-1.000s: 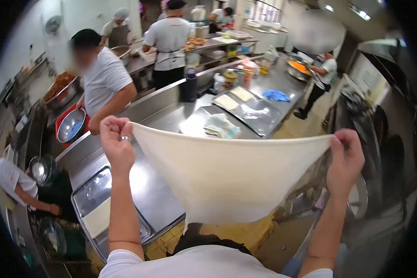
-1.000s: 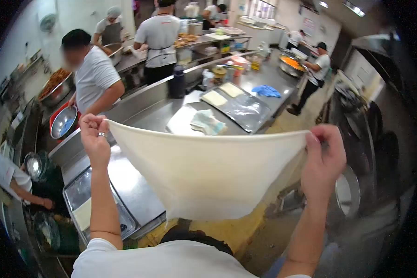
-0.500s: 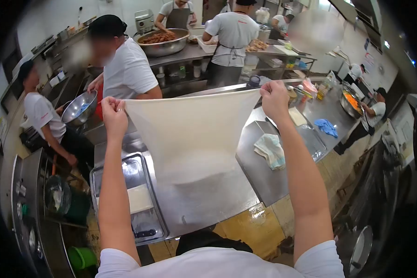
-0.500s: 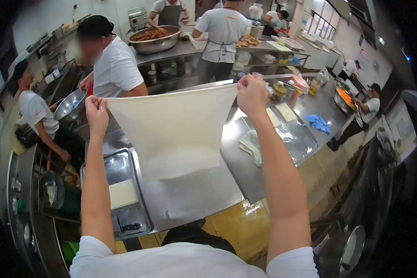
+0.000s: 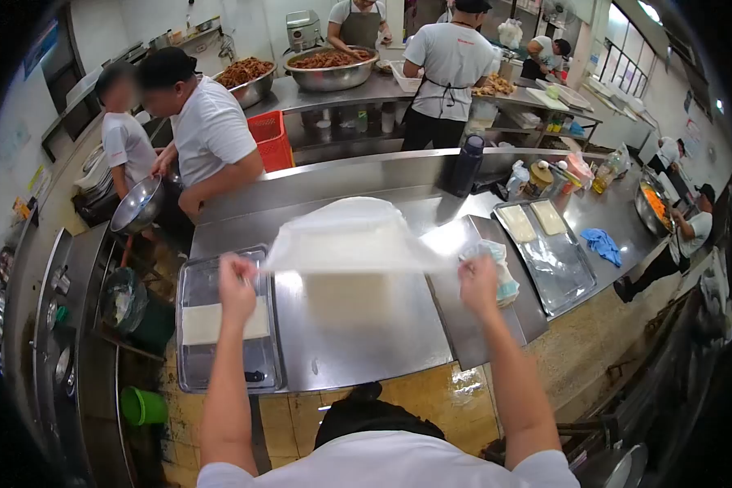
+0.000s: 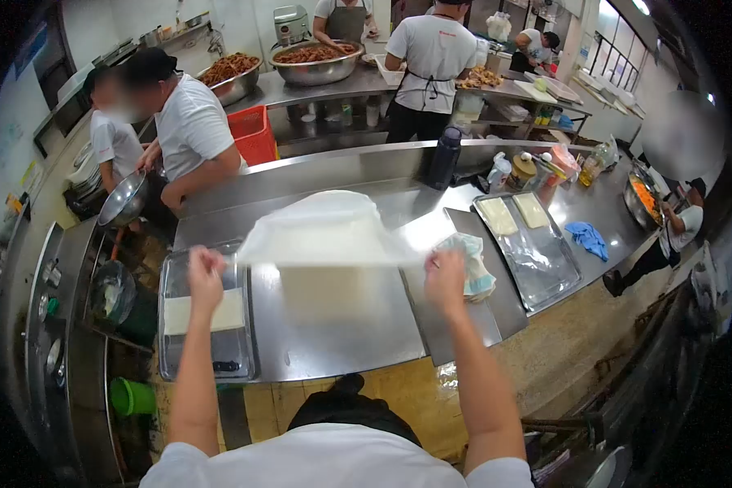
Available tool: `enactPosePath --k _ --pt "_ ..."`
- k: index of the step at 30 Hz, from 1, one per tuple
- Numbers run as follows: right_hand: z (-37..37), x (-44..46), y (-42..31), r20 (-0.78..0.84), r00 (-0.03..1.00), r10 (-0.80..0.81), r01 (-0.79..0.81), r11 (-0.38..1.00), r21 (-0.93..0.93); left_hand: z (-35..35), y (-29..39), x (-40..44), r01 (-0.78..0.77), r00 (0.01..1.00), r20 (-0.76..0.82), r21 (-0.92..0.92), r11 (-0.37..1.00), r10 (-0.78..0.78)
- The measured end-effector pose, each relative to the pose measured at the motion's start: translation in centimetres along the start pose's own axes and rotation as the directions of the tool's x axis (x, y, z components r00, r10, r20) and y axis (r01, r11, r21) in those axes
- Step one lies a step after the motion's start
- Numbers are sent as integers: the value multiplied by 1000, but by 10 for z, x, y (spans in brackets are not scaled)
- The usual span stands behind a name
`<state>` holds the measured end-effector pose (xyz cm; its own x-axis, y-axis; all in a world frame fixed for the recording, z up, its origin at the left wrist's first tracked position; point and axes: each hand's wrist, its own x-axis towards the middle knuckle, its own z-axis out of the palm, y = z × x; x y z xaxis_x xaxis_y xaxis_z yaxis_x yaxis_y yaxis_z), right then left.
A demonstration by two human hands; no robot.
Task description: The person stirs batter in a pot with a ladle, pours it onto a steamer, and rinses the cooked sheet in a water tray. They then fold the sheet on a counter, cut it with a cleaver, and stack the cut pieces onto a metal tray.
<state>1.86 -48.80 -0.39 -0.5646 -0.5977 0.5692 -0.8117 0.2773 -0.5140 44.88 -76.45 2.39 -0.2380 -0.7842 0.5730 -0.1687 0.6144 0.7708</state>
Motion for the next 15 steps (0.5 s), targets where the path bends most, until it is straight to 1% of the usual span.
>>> enactPosePath --k 1,2,3,5,8,11,12,15 --pt "5 -39 19 166 986 24 -2 991 -132 -3 -6 -45 135 988 62 47 990 -138" --pt "6 -86 21 255 963 93 -25 966 -259 -5 -13 -89 172 970 151 120 978 -189" --pt "7 -131 37 311 947 80 -10 976 -219 -11 -27 -135 385 874 205 263 885 -441" --pt "-3 -189 44 376 925 57 37 971 -238 -20 -27 -199 463 813 223 310 830 -538" --pt "-20 -207 26 416 904 102 -24 982 -188 -16 -13 -225 613 748 151 213 761 -646" --pt "-11 -178 14 403 910 94 -47 991 -125 14 -2 -195 590 753 169 255 766 -636" --pt "-5 -165 9 406 911 78 -43 995 -95 26 -22 -190 539 783 208 240 807 -586" --pt "24 -120 -6 415 908 53 -54 998 -9 76 -22 -139 381 820 324 306 872 -472"
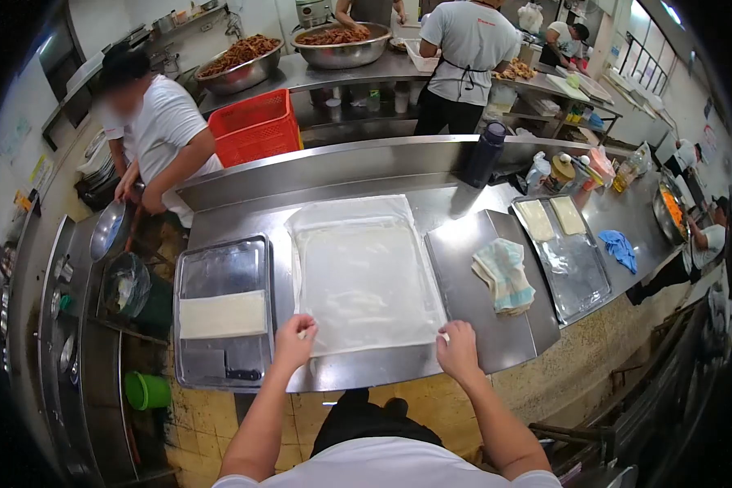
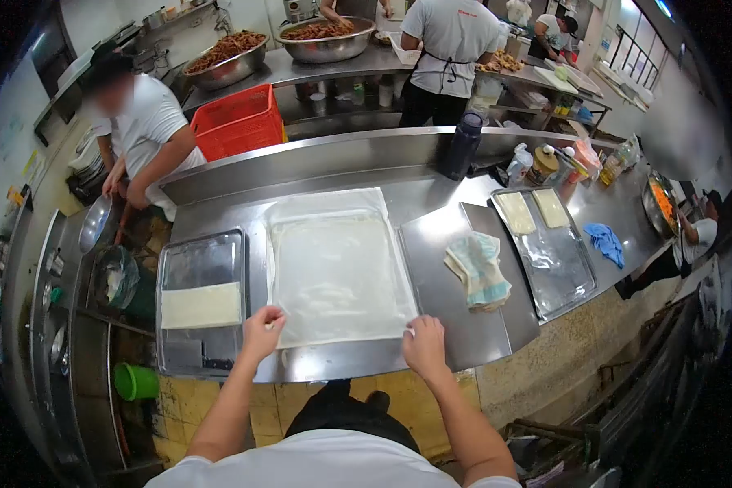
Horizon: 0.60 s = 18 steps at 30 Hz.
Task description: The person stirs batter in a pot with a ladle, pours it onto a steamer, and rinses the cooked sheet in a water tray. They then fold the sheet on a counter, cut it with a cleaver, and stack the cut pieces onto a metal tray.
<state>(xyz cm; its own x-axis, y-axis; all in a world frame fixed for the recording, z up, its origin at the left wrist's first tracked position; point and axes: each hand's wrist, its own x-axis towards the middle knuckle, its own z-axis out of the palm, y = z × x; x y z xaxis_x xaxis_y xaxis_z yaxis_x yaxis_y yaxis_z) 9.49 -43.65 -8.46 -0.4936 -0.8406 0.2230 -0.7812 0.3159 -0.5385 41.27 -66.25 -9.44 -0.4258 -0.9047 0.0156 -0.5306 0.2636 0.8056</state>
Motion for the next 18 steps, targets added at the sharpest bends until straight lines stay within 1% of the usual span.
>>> enactPosePath --k 2,3,6,9,12,15,18 --pt "10 41 -9 1 1000 -9 9 998 55 27 1 40 -98 995 19 20 995 98" --pt "15 65 -13 47 999 11 -14 998 60 38 2 62 -145 989 28 28 989 144" --pt "47 132 -25 76 996 42 -47 997 63 53 19 116 -148 969 211 89 985 126" --pt "89 201 -32 204 977 54 -66 996 54 66 10 170 -274 926 340 313 909 162" --pt "136 262 -25 326 945 22 -24 1000 2 61 0 222 -188 933 359 511 839 -9" --pt "183 315 -5 468 874 128 -27 976 -217 46 -43 265 -159 956 292 592 790 -27" --pt "187 344 -14 437 877 198 -58 948 -312 29 -46 290 -171 933 351 628 759 -79"
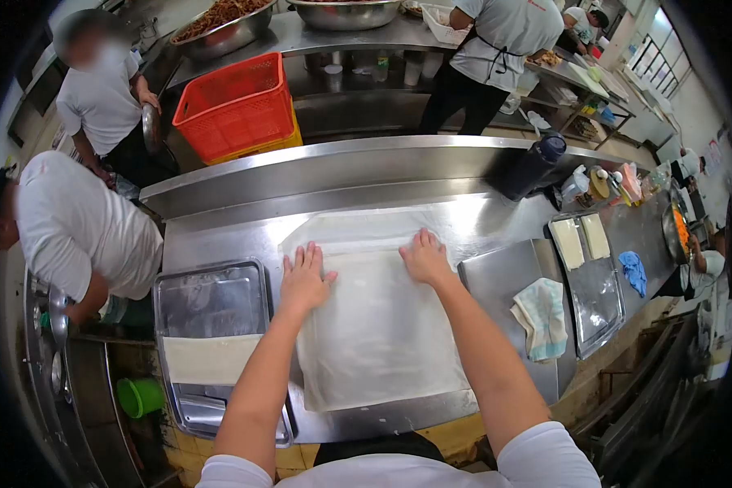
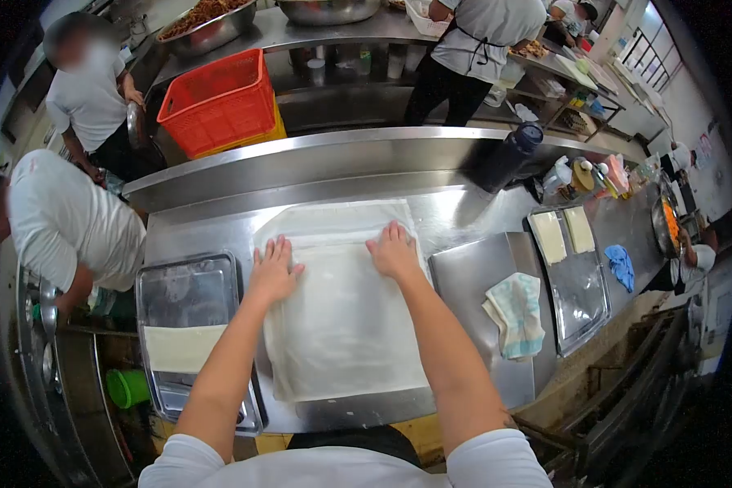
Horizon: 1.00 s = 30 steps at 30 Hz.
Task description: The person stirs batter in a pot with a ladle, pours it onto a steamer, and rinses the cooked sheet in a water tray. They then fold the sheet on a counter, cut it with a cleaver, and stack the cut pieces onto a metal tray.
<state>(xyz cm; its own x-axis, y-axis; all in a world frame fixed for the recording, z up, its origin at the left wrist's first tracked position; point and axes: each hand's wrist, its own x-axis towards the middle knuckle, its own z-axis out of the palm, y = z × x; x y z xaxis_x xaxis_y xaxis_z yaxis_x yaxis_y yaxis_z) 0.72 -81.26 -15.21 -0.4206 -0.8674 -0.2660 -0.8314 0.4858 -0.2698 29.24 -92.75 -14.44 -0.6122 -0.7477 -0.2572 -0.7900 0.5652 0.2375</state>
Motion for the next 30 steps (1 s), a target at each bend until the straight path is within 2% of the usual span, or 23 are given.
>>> enactPosePath --k 3,6,7,9,10,12,15,19,22,23,25,26,28,30 --pt "4 10 -31 -11 1000 -10 10 1000 19 -14 30 2 -6 1000 -25 80 997 8" --pt "27 -8 -74 66 974 -216 197 956 218 -14 75 -12 -192 981 25 92 977 190" --pt "22 -18 -83 112 972 -204 173 956 236 2 80 -13 -235 968 -87 31 971 237" --pt "11 -33 -94 199 963 -181 124 955 270 19 68 -13 -192 979 -79 -38 981 188" --pt "20 -33 -78 136 979 -150 125 976 181 21 59 -12 -170 983 -76 -72 983 164" --pt "31 -31 -19 5 994 -107 107 994 -5 25 15 -13 -133 979 -153 41 990 137" --pt "-14 -24 35 67 998 0 15 978 -209 7 -45 -30 -67 980 -180 132 989 90" --pt "-63 5 36 27 1000 15 -5 944 -330 -31 -64 -20 51 954 -299 104 993 -17" --pt "-46 45 49 -222 970 -100 93 995 -43 -30 -73 10 83 903 -415 -84 993 -111" --pt "-34 51 47 -375 912 -169 140 985 -104 -27 -74 18 117 907 -393 -109 987 -151" --pt "-27 57 38 -280 954 -108 62 984 -168 -22 -72 31 185 907 -354 -154 971 -229" --pt "-25 57 35 -234 969 -73 24 979 -203 -18 -73 34 156 900 -370 -214 964 -228" --pt "-19 56 38 -338 935 -107 48 982 -180 -13 -78 38 93 886 -404 -329 940 -229" --pt "-17 44 42 -443 887 -130 82 989 -124 -9 -82 29 7 817 -492 -515 857 -302"
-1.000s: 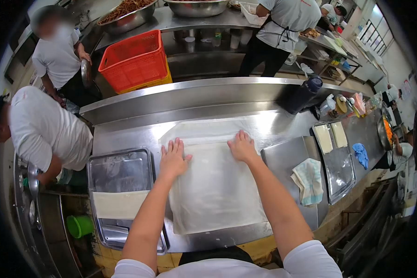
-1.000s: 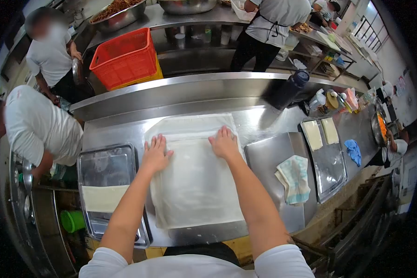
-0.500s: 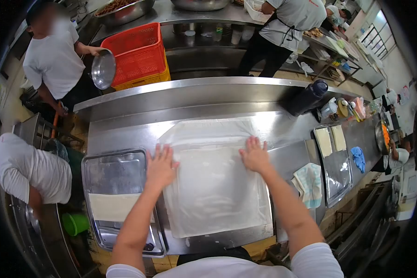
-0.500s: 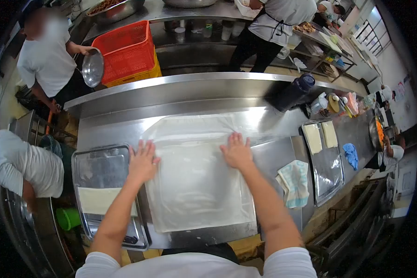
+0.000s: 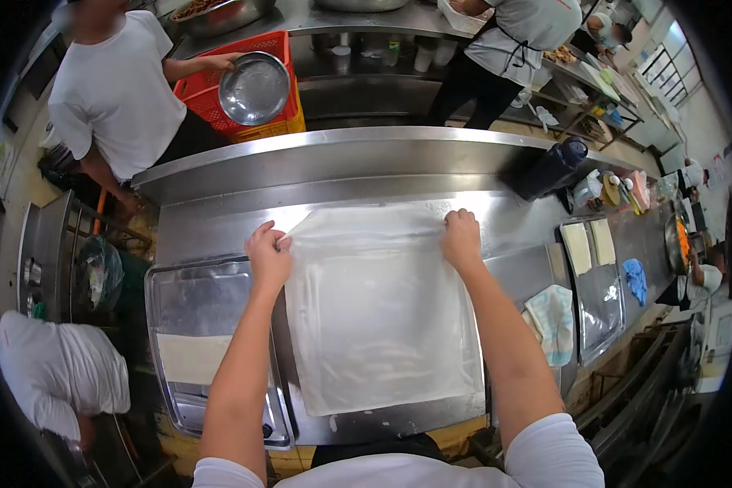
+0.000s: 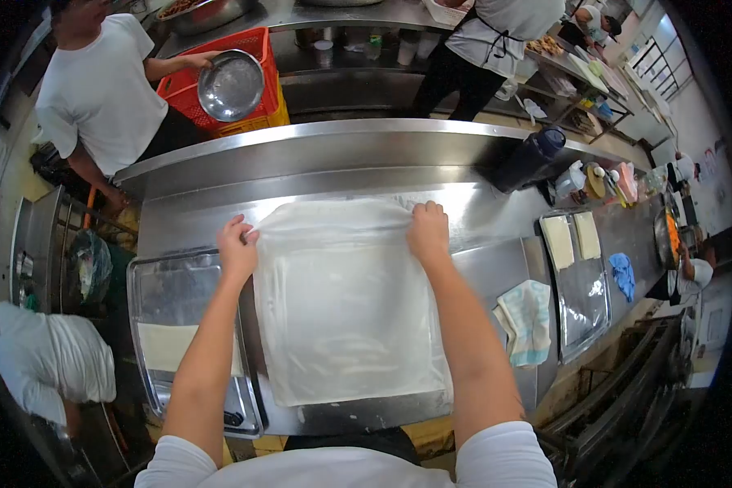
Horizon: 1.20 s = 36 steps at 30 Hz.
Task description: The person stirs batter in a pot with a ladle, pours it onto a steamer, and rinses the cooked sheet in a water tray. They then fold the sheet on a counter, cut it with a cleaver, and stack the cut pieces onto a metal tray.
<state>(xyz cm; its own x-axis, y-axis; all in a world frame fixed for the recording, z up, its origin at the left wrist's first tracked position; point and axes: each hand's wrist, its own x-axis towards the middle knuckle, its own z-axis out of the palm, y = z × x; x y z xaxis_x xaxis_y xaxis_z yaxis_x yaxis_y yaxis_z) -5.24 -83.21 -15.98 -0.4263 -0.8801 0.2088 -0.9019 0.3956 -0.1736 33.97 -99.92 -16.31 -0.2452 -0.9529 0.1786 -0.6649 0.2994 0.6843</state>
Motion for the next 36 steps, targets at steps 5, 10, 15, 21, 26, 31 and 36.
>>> enactPosePath --k 5,10,15,21,26,31,36 --pt "-59 -67 9 -164 986 6 10 996 94 -47 21 -62 -100 991 -107 -159 982 83" --pt "-74 -153 17 2 999 -40 40 999 9 -73 16 -134 -245 963 131 48 968 237" --pt "-65 -153 -10 73 996 -57 39 975 220 -72 33 -148 -226 940 286 122 966 184" --pt "-41 -133 -108 261 833 -488 388 851 353 -63 40 -151 -281 914 344 156 947 214" --pt "-14 -98 -196 375 624 -686 612 727 312 -64 37 -159 -293 903 374 174 940 212" --pt "15 -37 -230 289 806 -516 454 853 257 -57 30 -163 -263 933 292 153 953 210" --pt "-44 -88 -206 129 882 -454 360 824 437 -54 25 -158 -265 952 205 184 947 226"
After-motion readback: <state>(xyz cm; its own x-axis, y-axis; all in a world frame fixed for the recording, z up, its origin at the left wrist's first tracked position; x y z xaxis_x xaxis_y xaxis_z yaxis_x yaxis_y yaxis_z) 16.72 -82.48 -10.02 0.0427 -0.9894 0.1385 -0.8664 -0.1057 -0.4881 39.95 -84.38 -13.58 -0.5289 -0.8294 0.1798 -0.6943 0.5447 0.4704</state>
